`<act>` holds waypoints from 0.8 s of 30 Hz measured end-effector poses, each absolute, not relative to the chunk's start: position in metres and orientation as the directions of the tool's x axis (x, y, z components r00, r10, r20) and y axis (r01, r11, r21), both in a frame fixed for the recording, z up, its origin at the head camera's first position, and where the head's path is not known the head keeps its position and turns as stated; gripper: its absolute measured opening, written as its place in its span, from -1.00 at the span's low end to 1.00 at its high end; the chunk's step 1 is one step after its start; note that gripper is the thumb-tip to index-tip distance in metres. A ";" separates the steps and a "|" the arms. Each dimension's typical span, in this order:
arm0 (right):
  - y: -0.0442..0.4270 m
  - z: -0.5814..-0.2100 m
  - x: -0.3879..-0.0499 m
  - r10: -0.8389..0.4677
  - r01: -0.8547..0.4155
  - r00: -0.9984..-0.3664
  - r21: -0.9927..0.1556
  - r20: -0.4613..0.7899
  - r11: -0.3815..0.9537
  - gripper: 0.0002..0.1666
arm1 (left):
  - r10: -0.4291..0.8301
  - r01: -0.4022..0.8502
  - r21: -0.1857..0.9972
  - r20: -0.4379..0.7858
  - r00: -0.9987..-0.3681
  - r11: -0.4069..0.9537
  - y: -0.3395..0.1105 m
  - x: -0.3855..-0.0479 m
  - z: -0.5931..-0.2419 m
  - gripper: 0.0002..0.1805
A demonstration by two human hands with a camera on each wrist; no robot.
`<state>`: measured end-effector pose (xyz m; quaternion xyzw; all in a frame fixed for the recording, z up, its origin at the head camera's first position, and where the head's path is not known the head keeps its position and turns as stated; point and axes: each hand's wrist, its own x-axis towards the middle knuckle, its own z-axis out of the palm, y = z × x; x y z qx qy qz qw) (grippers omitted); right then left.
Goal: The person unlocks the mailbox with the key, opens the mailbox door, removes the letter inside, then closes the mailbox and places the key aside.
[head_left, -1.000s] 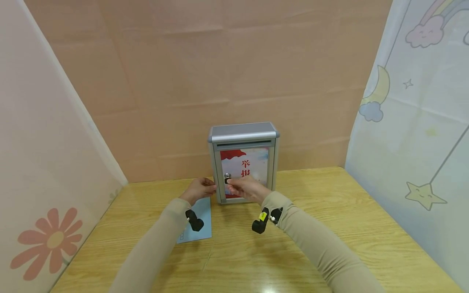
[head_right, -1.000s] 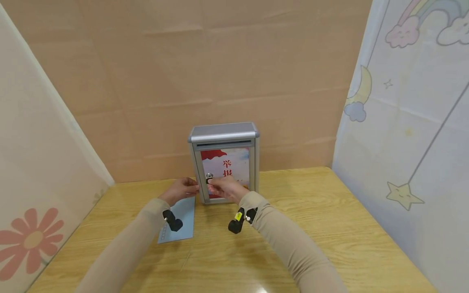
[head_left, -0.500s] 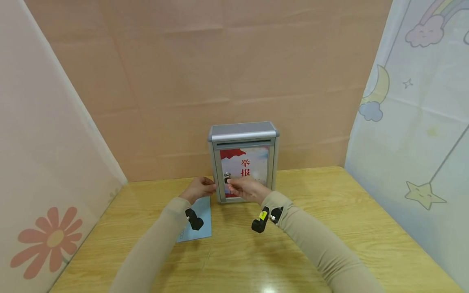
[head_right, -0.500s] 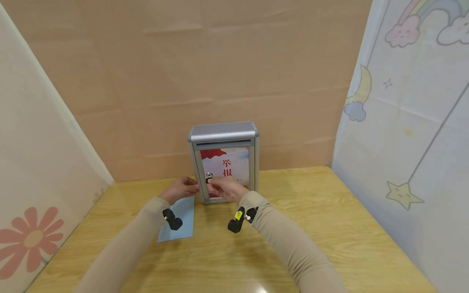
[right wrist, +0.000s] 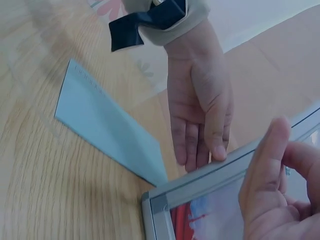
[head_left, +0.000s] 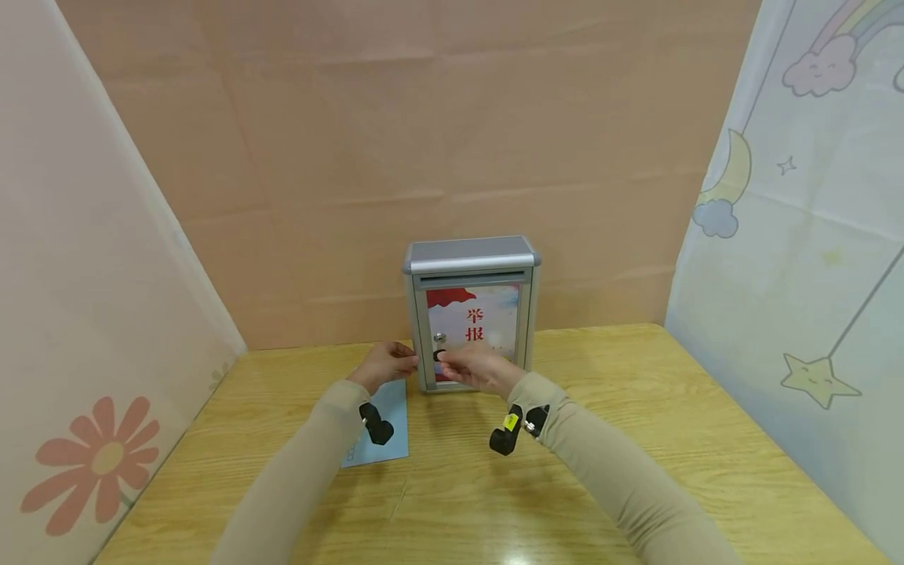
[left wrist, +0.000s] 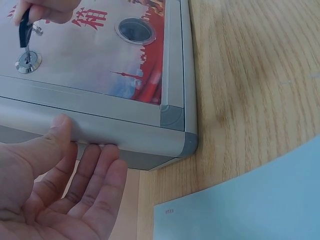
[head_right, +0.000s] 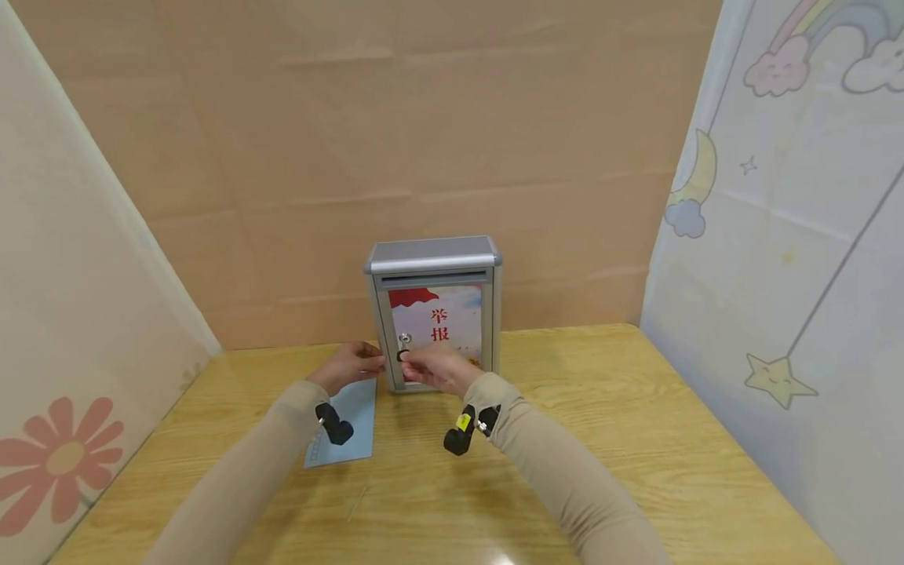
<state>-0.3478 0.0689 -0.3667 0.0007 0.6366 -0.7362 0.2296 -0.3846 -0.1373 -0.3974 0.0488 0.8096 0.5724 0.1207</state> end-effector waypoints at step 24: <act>0.181 -0.418 -0.343 -0.420 0.328 -0.738 -0.825 -0.527 0.460 -0.82 | 0.217 -0.087 0.933 -0.171 -0.961 0.350 -0.137 -0.381 -0.395 -0.64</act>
